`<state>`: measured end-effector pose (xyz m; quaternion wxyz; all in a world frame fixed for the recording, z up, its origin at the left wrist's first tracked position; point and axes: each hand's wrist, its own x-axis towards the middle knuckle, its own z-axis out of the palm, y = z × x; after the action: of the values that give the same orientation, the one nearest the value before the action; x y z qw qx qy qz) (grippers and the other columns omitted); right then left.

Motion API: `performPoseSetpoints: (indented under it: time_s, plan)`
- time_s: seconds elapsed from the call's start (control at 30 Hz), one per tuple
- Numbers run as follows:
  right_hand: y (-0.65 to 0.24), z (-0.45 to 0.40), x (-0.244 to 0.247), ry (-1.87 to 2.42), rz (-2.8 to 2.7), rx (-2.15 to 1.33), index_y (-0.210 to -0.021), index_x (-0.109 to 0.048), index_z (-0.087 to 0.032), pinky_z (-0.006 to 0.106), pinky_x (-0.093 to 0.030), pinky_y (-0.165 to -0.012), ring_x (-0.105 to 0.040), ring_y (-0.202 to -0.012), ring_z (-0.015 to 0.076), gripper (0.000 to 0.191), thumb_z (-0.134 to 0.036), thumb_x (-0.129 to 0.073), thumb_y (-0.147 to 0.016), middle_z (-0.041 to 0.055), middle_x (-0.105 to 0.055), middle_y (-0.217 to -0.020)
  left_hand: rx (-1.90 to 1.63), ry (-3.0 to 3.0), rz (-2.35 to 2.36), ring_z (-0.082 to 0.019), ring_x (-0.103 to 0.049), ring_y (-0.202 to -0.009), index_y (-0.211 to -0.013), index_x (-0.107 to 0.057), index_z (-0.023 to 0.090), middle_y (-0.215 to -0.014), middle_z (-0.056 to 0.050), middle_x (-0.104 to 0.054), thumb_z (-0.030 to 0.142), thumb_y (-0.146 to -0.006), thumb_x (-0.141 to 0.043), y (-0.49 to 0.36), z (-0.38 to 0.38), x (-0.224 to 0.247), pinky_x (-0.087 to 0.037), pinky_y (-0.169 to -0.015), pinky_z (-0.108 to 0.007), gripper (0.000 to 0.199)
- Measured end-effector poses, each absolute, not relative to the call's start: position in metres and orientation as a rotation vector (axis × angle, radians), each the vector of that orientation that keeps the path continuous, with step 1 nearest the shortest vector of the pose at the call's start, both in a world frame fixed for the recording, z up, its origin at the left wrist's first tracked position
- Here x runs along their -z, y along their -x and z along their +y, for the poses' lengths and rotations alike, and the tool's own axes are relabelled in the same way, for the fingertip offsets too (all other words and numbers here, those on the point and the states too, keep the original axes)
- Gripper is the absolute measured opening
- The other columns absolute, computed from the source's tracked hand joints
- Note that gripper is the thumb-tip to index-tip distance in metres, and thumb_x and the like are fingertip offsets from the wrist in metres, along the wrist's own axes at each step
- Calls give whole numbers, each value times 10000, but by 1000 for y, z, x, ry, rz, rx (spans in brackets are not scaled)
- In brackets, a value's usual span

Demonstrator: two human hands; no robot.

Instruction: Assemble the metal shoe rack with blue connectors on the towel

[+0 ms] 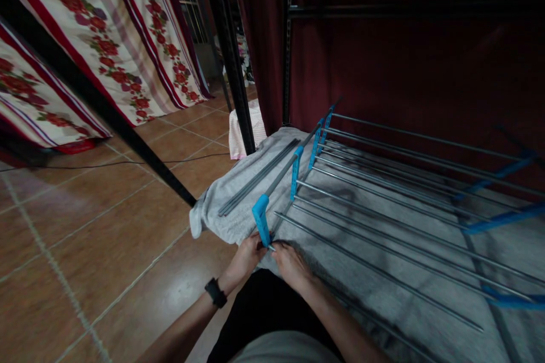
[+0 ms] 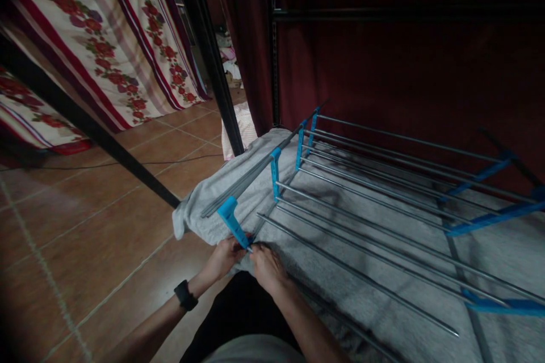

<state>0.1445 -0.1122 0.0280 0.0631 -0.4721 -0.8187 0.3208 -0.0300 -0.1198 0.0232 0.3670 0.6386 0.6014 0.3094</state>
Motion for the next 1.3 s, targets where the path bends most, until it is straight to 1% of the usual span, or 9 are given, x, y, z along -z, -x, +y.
performPoseSetpoints:
  time_s: [0.17,0.37,0.6,0.73,0.83,0.93,1.1,1.2,1.3]
  plan:
    - [-147,-113,-28,1421,-2458,-965,-1164,-631,-205,289,-488,-874,-671,-1078,194,287,-204,-396,-999,81,-716,-1160,-754,-1678,1507,-249,-679,-932,-831,-753,183,-997,-72,-746,85,-751,-556,28,-121,-20,-548,-891,-374,234]
    - [-145,-112,-30,1448,-2445,-1015,-1161,-630,-197,287,-481,-879,-668,-1094,199,275,-205,-411,-996,92,-716,-1165,-759,-1733,1549,-290,-670,-1064,-967,-748,190,-1068,-102,-740,99,-761,-554,26,-123,-17,-524,-968,-415,297]
    - [-142,-113,-30,1462,-2394,-1009,-1138,-634,-184,299,-486,-854,-675,-1086,219,254,-195,-430,-987,109,-722,-1139,-760,-1701,1614,-298,-675,-1090,-1084,-732,189,-1137,-115,-739,133,-753,-576,24,-123,-17,-514,-1002,-447,370]
    - [-138,-114,-29,1492,-2413,-946,-1149,-623,-188,332,-499,-869,-676,-1087,234,254,-218,-428,-990,113,-714,-1152,-804,-1649,1601,-297,-686,-1078,-1093,-731,191,-1136,-110,-745,162,-740,-586,24,-122,-10,-542,-970,-444,383]
    - [-140,-120,-32,1516,-2407,-857,-1243,-585,-182,395,-507,-910,-662,-1105,264,308,-253,-426,-989,127,-690,-1201,-866,-1640,1563,-305,-668,-1119,-1075,-733,199,-1105,-101,-750,178,-732,-602,25,-122,-4,-535,-996,-464,368]
    - [-153,-129,-36,1549,-2352,-724,-1329,-537,-198,439,-495,-962,-635,-1143,286,378,-318,-469,-976,125,-649,-1270,-914,-1650,1569,-317,-650,-1150,-1121,-711,205,-1165,-106,-729,230,-736,-661,25,-122,-2,-519,-1026,-489,389]
    - [-196,-130,-31,1569,-2152,-748,-1201,-616,-229,356,-497,-981,-641,-1132,228,276,-274,-451,-984,79,-675,-1198,-874,-1665,1575,-320,-667,-1091,-1142,-696,182,-1192,-130,-706,252,-719,-705,26,-119,-2,-535,-998,-484,428]
    - [-220,-115,-22,1594,-1987,-764,-1209,-627,-207,318,-469,-1037,-620,-1188,193,327,-166,-402,-975,88,-671,-1237,-854,-1613,1491,-300,-680,-1041,-1184,-684,158,-1176,-139,-710,243,-720,-680,31,-119,-5,-548,-973,-470,471]
    - [-233,-93,-21,1581,-1892,-743,-1224,-637,-173,295,-434,-1083,-608,-1211,173,387,-93,-378,-949,101,-669,-1259,-857,-1488,1409,-296,-673,-1065,-1155,-707,176,-1139,-115,-737,248,-718,-662,41,-115,-15,-538,-994,-464,445]
